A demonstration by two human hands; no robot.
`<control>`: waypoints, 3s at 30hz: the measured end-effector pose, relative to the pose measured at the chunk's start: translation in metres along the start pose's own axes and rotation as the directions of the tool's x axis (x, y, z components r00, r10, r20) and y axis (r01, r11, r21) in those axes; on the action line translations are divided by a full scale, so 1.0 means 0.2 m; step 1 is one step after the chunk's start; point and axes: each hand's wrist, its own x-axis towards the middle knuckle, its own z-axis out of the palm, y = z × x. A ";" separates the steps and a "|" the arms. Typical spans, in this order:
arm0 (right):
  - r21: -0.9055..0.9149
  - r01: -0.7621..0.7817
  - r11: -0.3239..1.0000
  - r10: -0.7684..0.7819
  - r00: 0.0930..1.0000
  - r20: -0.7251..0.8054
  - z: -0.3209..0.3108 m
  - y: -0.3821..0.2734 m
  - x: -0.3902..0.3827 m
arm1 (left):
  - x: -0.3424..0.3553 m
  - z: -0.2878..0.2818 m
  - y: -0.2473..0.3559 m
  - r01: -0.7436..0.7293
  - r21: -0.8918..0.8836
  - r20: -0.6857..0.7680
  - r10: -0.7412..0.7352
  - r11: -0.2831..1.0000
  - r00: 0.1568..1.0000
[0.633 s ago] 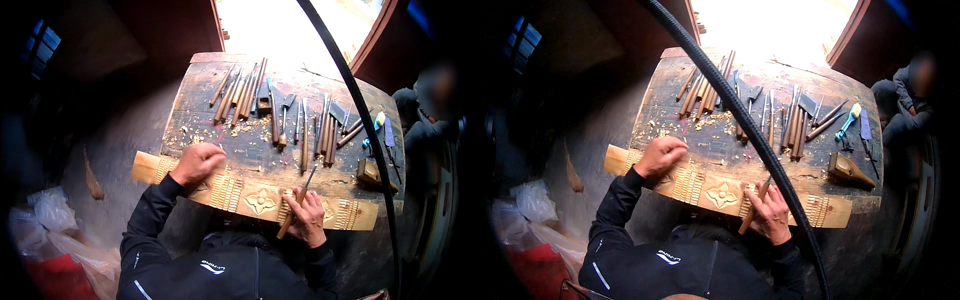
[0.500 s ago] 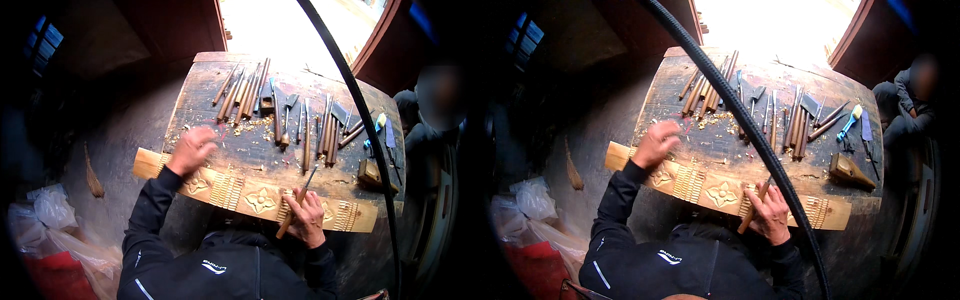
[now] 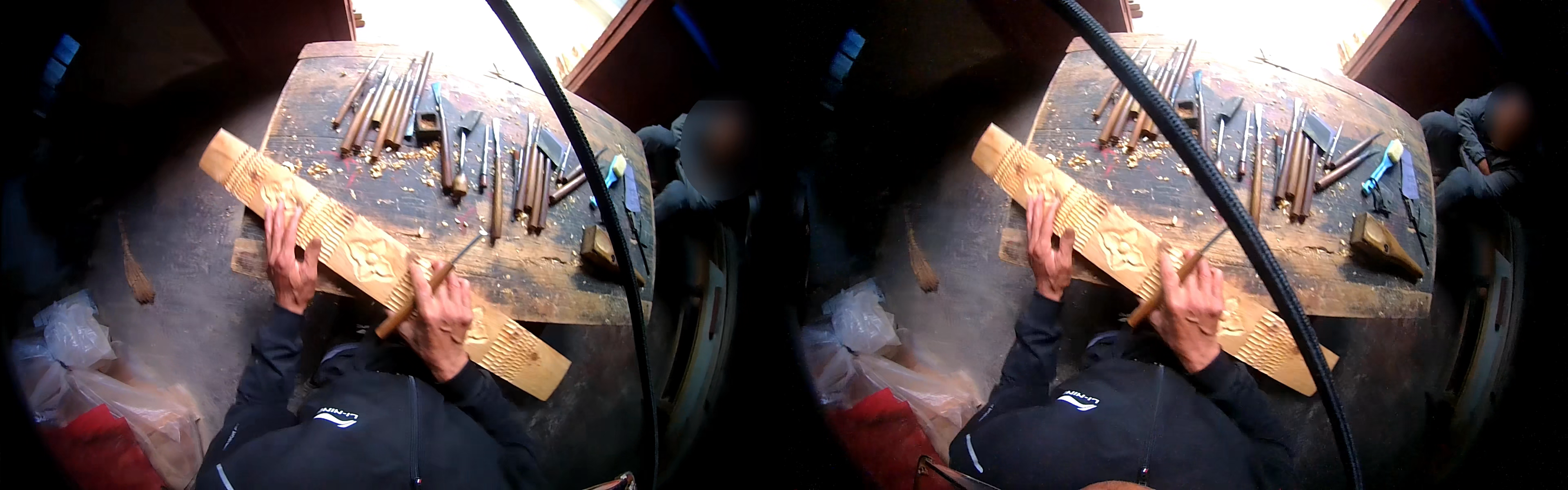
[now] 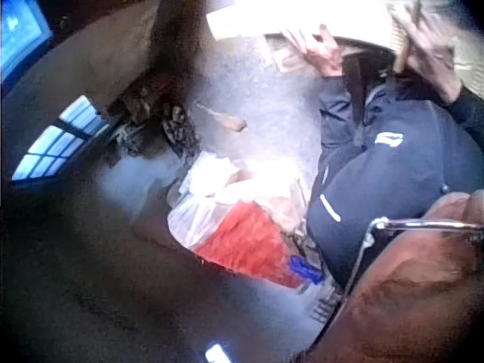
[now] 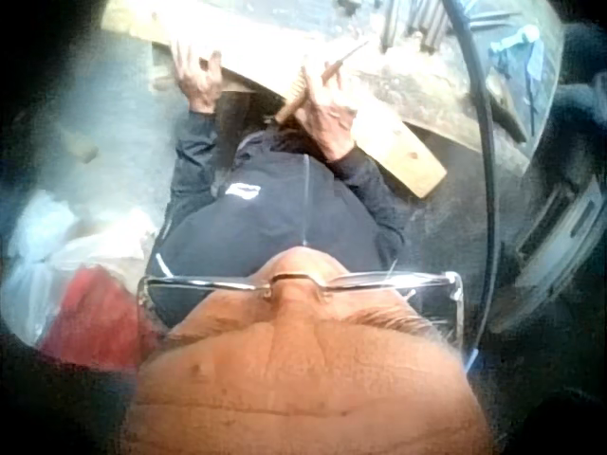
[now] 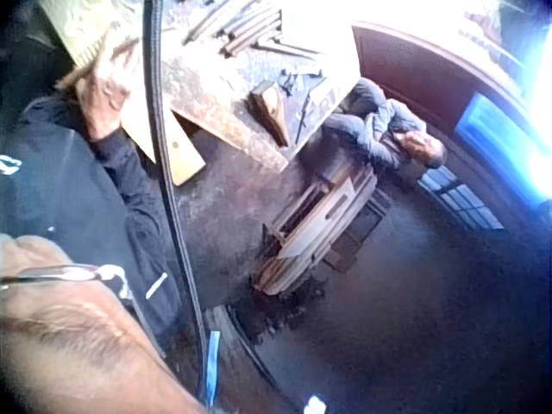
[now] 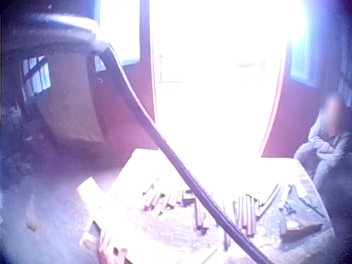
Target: The person sands a decorative wood carving with a small piece of sandpaper, then uses a carving tool to refine the detail of a floral pattern on the wood piece.
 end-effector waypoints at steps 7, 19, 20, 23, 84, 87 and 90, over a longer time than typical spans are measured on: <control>-0.028 -0.070 0.997 0.071 0.996 0.045 0.19 -0.24 0.14 | 0.25 0.11 -0.18 -0.015 0.061 0.064 0.011 0.998 0.998; -0.021 -0.150 0.989 0.151 0.986 0.071 -0.42 0.15 -0.56 | 0.04 0.05 -0.01 0.095 -0.097 0.089 -0.087 0.991 0.992; -0.028 -0.159 0.987 0.161 0.983 0.083 -0.42 0.16 -0.60 | 0.03 0.05 0.05 0.141 -0.150 0.104 -0.127 0.978 0.986; -0.051 -0.131 0.990 0.134 0.989 0.061 -0.40 0.18 -0.61 | -0.03 0.08 0.11 0.130 -0.116 0.088 -0.120 0.985 0.989; 0.331 0.138 0.933 -0.172 0.982 0.076 -0.28 0.77 1.15 | -0.02 0.23 0.14 0.056 0.067 -0.117 -0.048 0.996 0.992; 0.349 0.147 0.925 -0.192 0.977 0.096 -0.29 0.79 1.14 | -0.01 0.22 0.16 0.059 0.034 -0.122 -0.054 0.998 0.991; 0.306 0.135 0.942 -0.180 0.976 0.124 -0.30 0.78 1.14 | -0.01 0.23 0.17 0.063 0.026 -0.117 -0.060 0.998 0.991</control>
